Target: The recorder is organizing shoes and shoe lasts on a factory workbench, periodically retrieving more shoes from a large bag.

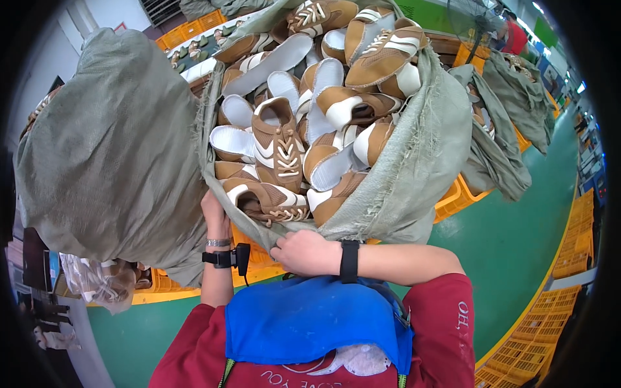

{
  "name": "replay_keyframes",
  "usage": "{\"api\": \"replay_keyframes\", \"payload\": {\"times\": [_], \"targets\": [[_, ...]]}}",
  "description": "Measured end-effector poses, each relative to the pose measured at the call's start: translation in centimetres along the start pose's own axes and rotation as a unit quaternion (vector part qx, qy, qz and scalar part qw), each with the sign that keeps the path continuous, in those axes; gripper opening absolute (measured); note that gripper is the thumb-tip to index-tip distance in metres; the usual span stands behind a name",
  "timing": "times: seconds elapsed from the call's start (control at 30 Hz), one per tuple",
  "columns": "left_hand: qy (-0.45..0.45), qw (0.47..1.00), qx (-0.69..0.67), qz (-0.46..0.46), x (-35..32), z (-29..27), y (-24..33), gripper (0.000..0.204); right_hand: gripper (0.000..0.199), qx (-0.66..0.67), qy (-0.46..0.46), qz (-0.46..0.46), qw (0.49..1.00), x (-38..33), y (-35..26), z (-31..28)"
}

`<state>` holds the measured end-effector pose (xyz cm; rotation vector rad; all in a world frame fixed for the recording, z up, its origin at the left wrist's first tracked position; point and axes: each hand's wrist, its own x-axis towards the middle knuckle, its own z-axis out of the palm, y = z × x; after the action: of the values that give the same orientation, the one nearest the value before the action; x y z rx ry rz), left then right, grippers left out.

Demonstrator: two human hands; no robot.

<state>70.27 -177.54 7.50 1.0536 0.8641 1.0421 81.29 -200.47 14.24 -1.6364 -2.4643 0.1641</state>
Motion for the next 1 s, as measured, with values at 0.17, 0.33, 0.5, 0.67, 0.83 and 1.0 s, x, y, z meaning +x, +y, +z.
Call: {"api": "replay_keyframes", "payload": {"times": [0.17, 0.33, 0.5, 0.67, 0.83, 1.0], "targets": [[-0.063, 0.994, -0.079, -0.051, 0.7, 0.7, -2.2, 0.025, 0.029, 0.027, -0.047, 0.016, 0.998, -0.7, 0.7, -0.3], [-0.221, 0.959, -0.171, -0.042, 3.6, -2.3, -14.6, 0.033, 0.028, -0.002, 0.031, -0.041, 0.999, -0.5, 1.0, 0.5], [-0.262, 0.931, -0.211, -0.140, 4.3, -2.6, -9.9, 0.039, 0.025, 0.037, -0.008, 0.016, 0.999, -2.7, 2.5, 1.9], [-0.039, 0.993, -0.100, -0.040, -2.2, -0.3, -0.3, 0.043, 0.026, 0.210, -0.024, 0.010, 0.977, -4.9, 2.3, -0.3], [0.012, 0.921, 0.336, 0.196, -7.2, 0.2, 3.2, 0.054, 0.027, 0.266, -0.037, 0.017, 0.963, -5.0, 3.4, -8.9], [-0.096, 0.920, 0.290, 0.247, -12.4, 1.5, 4.8, 0.043, 0.027, -0.028, 0.082, 0.136, 0.987, 3.0, 12.2, -15.2]]}}
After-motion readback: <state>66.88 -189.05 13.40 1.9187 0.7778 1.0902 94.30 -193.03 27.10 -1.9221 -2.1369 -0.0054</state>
